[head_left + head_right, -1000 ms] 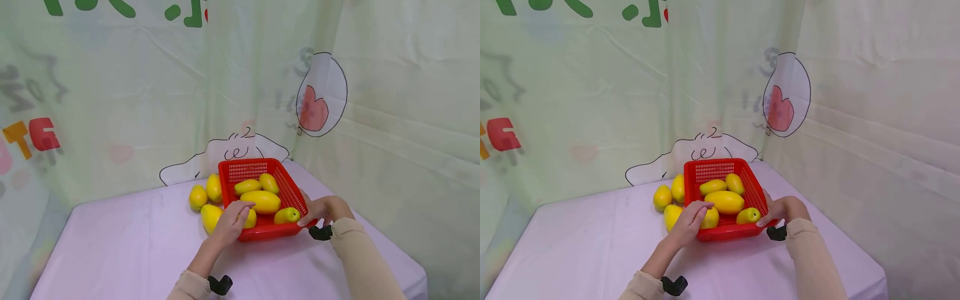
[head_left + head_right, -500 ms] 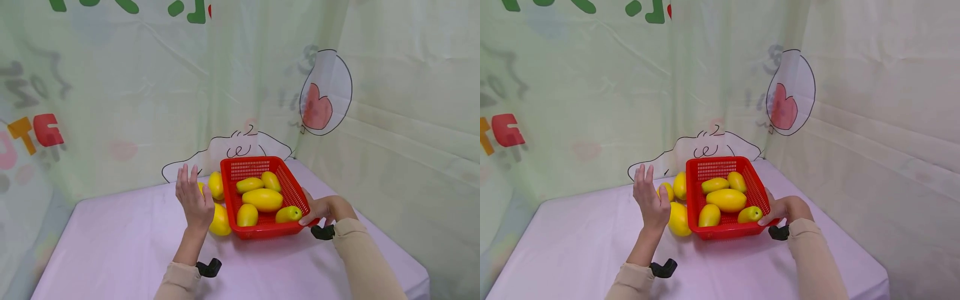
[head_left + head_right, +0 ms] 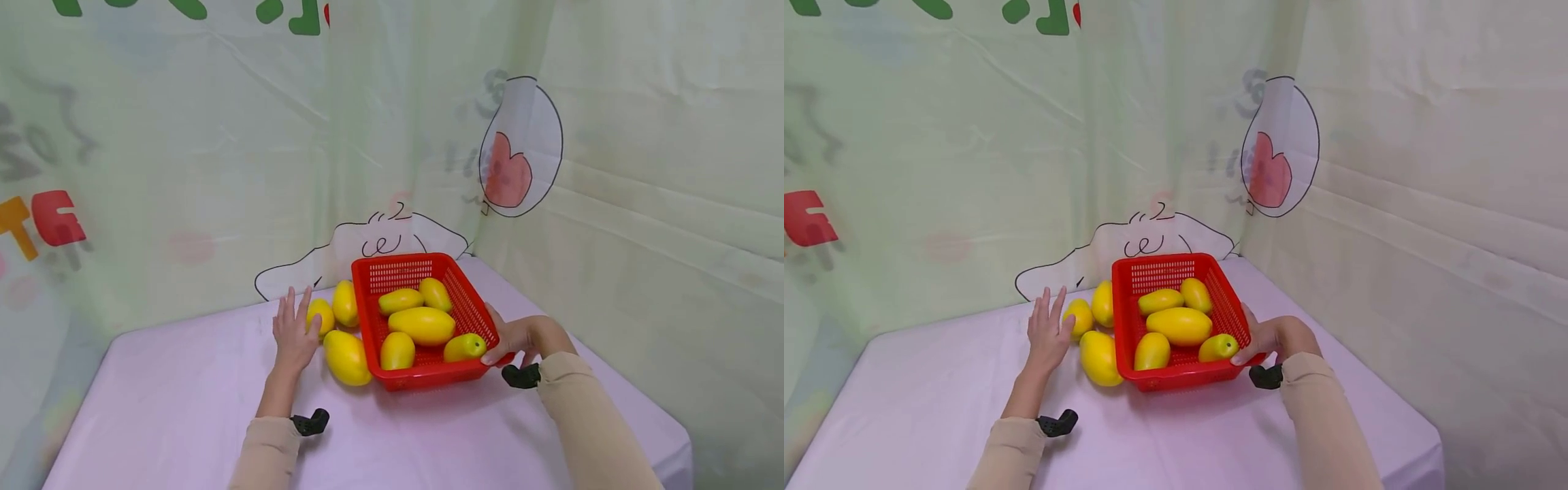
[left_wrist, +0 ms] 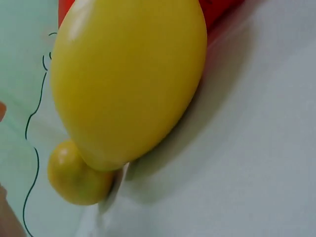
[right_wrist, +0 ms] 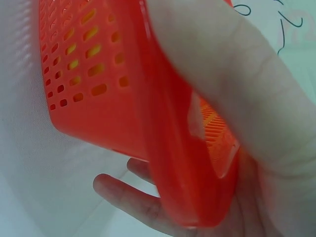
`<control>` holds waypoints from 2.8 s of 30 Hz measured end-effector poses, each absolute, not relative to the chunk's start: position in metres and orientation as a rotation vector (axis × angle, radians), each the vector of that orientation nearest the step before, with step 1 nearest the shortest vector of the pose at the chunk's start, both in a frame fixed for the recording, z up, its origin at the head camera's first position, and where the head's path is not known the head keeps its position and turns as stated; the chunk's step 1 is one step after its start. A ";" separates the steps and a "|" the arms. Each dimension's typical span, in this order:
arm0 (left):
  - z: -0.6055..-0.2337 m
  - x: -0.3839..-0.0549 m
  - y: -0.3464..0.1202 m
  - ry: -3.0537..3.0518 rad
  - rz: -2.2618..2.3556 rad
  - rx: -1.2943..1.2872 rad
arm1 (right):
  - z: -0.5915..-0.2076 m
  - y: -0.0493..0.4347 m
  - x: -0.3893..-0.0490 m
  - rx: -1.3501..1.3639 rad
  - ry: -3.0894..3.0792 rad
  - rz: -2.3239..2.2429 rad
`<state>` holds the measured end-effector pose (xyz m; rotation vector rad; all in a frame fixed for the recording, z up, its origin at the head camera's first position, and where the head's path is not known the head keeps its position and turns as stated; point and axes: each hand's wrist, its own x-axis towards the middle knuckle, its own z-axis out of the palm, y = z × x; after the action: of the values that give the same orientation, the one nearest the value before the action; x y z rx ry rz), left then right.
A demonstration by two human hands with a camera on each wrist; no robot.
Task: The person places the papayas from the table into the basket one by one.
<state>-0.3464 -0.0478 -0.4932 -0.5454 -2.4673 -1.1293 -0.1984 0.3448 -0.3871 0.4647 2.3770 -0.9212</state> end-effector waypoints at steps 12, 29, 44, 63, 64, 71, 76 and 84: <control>-0.503 -0.352 -0.043 -2.812 -1.037 -0.679 | -0.388 0.343 -0.191 0.479 2.364 -0.960; -0.510 -0.351 -0.041 -2.685 -1.147 -0.491 | -0.380 0.344 -0.202 0.448 2.356 -0.935; -0.513 -0.355 -0.051 -2.692 -1.131 -0.355 | -0.384 0.342 -0.200 0.440 2.344 -0.958; -0.534 -0.357 -0.057 -2.517 -1.269 -0.334 | -0.396 0.345 -0.206 0.416 2.346 -0.943; -0.534 -0.358 -0.057 -2.533 -1.267 -0.340 | -0.395 0.345 -0.206 0.420 2.349 -0.943; -0.521 -0.362 -0.057 -2.671 -1.251 -0.424 | -0.389 0.347 -0.204 0.420 2.363 -0.928; -0.508 -0.361 -0.061 -2.767 -1.254 -0.457 | -0.390 0.346 -0.203 0.434 2.359 -0.949; -0.504 -0.361 -0.072 -2.821 -1.311 -0.519 | -0.390 0.347 -0.203 0.432 2.354 -0.965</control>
<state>-0.3610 -0.0717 -0.5044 -0.5185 -2.8210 -1.3109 -0.2032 0.3467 -0.3903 0.4320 2.3544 -0.9649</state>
